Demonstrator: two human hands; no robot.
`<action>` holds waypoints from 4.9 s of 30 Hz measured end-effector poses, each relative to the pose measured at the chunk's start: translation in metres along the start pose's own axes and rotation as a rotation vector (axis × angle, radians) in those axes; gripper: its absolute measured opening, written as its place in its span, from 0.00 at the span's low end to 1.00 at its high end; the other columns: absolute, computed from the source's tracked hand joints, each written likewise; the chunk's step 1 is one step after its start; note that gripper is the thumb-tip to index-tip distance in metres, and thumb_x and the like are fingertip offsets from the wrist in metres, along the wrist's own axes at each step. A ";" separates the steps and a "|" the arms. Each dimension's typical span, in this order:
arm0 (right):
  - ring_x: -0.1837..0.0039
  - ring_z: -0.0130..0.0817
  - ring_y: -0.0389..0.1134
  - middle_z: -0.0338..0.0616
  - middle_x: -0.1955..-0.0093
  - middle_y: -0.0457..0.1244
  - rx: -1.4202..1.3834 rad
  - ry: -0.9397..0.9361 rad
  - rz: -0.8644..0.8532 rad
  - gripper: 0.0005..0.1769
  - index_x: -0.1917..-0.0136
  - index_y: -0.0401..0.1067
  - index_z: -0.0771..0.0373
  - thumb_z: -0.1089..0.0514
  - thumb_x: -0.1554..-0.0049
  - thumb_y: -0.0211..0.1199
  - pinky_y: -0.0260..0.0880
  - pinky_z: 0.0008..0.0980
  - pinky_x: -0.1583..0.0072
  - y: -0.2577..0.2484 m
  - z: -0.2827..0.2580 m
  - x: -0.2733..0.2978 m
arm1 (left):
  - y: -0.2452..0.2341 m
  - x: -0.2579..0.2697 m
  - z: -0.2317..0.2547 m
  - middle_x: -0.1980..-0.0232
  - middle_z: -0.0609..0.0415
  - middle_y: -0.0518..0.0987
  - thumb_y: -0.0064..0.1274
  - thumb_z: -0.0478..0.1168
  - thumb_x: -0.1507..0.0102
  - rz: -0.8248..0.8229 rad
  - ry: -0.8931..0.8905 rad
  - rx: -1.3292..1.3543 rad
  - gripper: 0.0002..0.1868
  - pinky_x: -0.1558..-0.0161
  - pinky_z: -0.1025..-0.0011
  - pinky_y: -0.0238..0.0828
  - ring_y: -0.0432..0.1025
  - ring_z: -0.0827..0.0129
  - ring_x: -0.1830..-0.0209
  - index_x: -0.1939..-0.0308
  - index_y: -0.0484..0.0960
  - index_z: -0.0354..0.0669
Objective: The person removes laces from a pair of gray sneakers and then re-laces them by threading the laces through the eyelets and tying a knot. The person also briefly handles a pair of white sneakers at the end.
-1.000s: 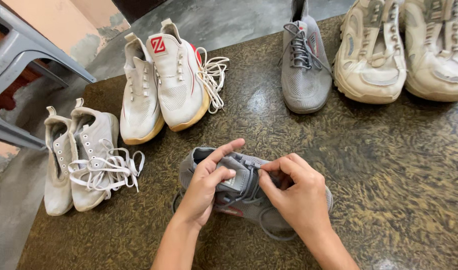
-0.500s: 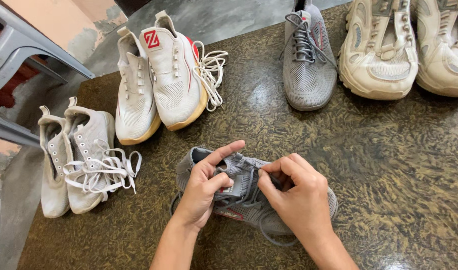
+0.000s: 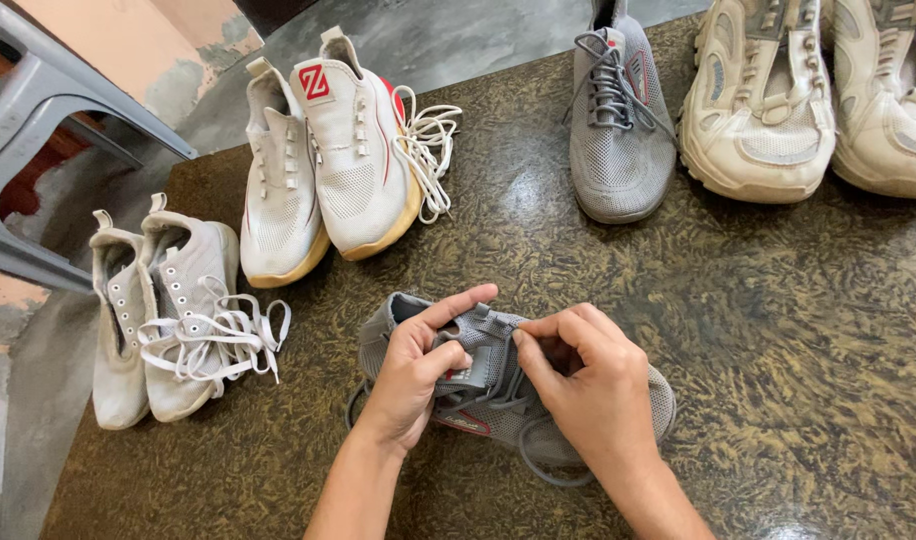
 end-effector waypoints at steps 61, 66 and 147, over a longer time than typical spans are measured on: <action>0.55 0.27 0.69 0.42 0.54 0.70 0.150 -0.175 -0.520 0.16 0.46 0.80 0.62 0.60 0.49 0.67 0.71 0.31 0.52 0.030 -0.048 -0.069 | 0.023 0.014 0.158 0.57 0.55 0.86 0.51 0.51 0.31 0.173 0.645 -0.335 0.19 0.62 0.75 0.76 0.79 0.76 0.58 0.48 0.87 0.41; 0.61 0.27 0.70 0.43 0.62 0.71 0.113 0.147 -0.660 0.13 0.52 0.80 0.64 0.53 0.38 0.61 0.71 0.33 0.58 0.040 -0.023 -0.062 | 0.019 0.033 0.184 0.50 0.53 0.85 0.49 0.53 0.30 0.166 0.733 -0.056 0.24 0.60 0.74 0.79 0.78 0.75 0.50 0.41 0.83 0.39; 0.59 0.30 0.71 0.44 0.60 0.73 0.124 0.112 -0.239 0.13 0.48 0.81 0.58 0.54 0.45 0.67 0.71 0.33 0.53 0.010 0.026 -0.016 | 0.020 0.025 0.060 0.42 0.39 0.81 0.59 0.42 0.40 0.300 0.429 -1.040 0.25 0.42 0.58 0.69 0.75 0.48 0.42 0.40 0.80 0.37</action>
Point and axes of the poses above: each hand's wrist, its own x-axis away from the middle knuckle, its own y-axis out of the palm, z = x × y, the point moved 9 cm from there along -x, towards the middle knuckle
